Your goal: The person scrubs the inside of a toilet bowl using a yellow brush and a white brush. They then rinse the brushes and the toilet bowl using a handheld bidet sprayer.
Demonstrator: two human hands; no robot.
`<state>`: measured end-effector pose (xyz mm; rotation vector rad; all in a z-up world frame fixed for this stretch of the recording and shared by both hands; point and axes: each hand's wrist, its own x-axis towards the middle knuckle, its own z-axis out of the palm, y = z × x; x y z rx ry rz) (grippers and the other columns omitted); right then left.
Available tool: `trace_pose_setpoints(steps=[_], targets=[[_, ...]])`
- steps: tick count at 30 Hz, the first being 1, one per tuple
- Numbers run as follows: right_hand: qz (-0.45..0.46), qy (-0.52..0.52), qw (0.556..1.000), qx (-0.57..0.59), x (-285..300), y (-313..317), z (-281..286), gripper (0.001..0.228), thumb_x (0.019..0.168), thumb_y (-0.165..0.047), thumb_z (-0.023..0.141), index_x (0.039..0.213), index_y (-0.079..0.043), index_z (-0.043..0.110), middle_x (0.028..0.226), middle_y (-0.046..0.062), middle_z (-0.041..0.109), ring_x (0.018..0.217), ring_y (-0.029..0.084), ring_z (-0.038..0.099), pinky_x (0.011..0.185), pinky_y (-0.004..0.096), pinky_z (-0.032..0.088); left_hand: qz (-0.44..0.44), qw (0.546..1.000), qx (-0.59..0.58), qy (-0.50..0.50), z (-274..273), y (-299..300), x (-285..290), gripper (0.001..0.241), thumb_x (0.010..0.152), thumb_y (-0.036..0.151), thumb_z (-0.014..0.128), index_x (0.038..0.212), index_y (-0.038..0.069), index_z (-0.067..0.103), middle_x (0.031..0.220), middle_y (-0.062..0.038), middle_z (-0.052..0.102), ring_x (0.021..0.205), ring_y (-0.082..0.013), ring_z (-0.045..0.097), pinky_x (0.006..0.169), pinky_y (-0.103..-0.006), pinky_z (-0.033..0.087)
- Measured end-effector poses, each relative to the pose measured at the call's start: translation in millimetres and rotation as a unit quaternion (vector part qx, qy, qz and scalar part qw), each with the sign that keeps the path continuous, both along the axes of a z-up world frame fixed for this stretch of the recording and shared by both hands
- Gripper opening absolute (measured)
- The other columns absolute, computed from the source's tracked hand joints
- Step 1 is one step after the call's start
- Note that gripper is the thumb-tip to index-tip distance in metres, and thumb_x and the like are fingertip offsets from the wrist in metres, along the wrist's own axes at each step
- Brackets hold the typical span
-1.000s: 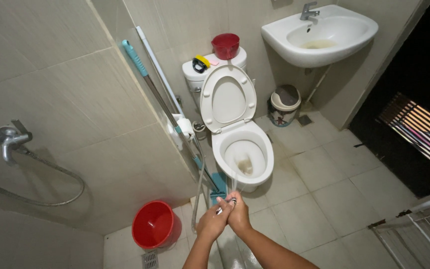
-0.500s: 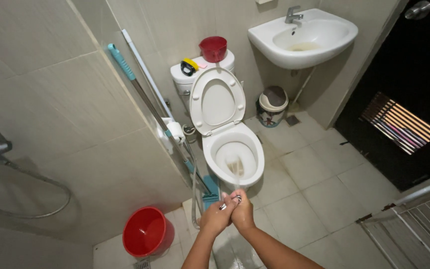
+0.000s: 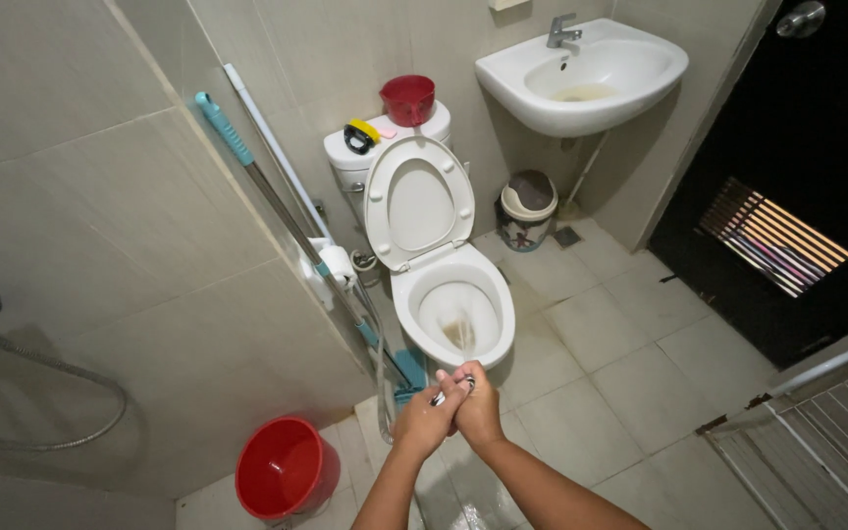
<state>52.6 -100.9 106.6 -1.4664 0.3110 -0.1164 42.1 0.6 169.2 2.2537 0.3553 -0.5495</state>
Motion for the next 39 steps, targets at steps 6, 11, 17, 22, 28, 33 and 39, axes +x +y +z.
trace_pose_setpoints(steps=[6, 11, 17, 22, 28, 33, 39], targets=[[0.017, -0.043, 0.999, 0.009, 17.8, -0.8, -33.3, 0.026, 0.089, -0.019, 0.079, 0.086, -0.008, 0.056, 0.068, 0.0, 0.057, 0.06, 0.008, 0.05, 0.045, 0.028, 0.044, 0.016, 0.999, 0.038, -0.011, 7.4, -2.5, 3.9, 0.084, 0.071, 0.08, 0.054, 0.134, 0.027, 0.069, 0.106, -0.013, 0.08, 0.113, -0.0312, 0.071, 0.106, -0.045, 0.044], [0.064, -0.022, 0.994, 0.088, 35.9, -12.3, -25.4, 0.026, 0.09, -0.017, 0.075, 0.087, -0.01, 0.051, 0.064, 0.002, 0.057, 0.054, 0.011, 0.051, 0.04, 0.031, 0.04, 0.029, 0.996, 0.086, 0.011, 36.9, -20.1, 15.7, 0.084, 0.072, 0.083, 0.051, 0.135, 0.03, 0.069, 0.112, -0.012, 0.077, 0.117, -0.0317, 0.068, 0.105, -0.0435, 0.047], [0.091, 0.025, 0.985, 0.146, 64.2, -30.0, 8.4, 0.028, 0.093, -0.024, 0.072, 0.087, -0.01, 0.049, 0.058, 0.004, 0.056, 0.039, 0.016, 0.048, 0.029, 0.036, 0.037, 0.035, 0.993, 0.107, 0.031, 63.5, -44.5, 45.8, 0.076, 0.075, 0.081, 0.045, 0.105, 0.022, 0.083, 0.097, -0.01, 0.082, 0.107, -0.0301, 0.074, 0.096, -0.0413, 0.054], [0.103, 0.078, 0.985, 0.117, 86.0, -51.2, 25.9, 0.031, 0.092, -0.031, 0.072, 0.087, -0.011, 0.049, 0.055, 0.007, 0.053, 0.033, 0.019, 0.046, 0.026, 0.038, 0.035, 0.063, 0.99, 0.123, 0.019, 49.5, -62.9, 75.6, 0.075, 0.078, 0.081, 0.045, 0.089, 0.017, 0.083, 0.093, -0.011, 0.079, 0.103, -0.0312, 0.074, 0.091, -0.0415, 0.054], [0.126, 0.094, 0.986, 0.059, 110.2, -82.9, 28.3, 0.035, 0.092, -0.035, 0.073, 0.087, -0.011, 0.05, 0.056, 0.005, 0.055, 0.034, 0.016, 0.045, 0.027, 0.035, 0.032, 0.076, 0.99, 0.113, 0.041, 52.4, -95.5, 97.8, 0.08, 0.078, 0.084, 0.043, 0.081, 0.014, 0.081, 0.085, -0.011, 0.079, 0.095, -0.0298, 0.076, 0.088, -0.0396, 0.055], [0.142, 0.095, 0.984, 0.051, 123.2, -107.1, 31.7, 0.038, 0.092, -0.036, 0.073, 0.086, -0.009, 0.048, 0.054, 0.006, 0.053, 0.033, 0.017, 0.044, 0.028, 0.034, 0.029, 0.081, 0.99, 0.107, 0.049, 46.1, -117.0, 113.6, 0.078, 0.078, 0.084, 0.042, 0.079, 0.016, 0.081, 0.081, -0.008, 0.079, 0.094, -0.0274, 0.076, 0.087, -0.0399, 0.055], [0.14, 0.081, 0.986, 0.047, 147.8, -138.2, 22.8, 0.038, 0.092, -0.037, 0.076, 0.087, -0.008, 0.051, 0.056, 0.006, 0.059, 0.036, 0.016, 0.05, 0.031, 0.034, 0.038, 0.067, 0.994, 0.073, 0.041, 40.5, -141.4, 134.1, 0.079, 0.08, 0.081, 0.045, 0.07, 0.011, 0.08, 0.083, -0.013, 0.079, 0.091, -0.0319, 0.076, 0.087, -0.0389, 0.054]])
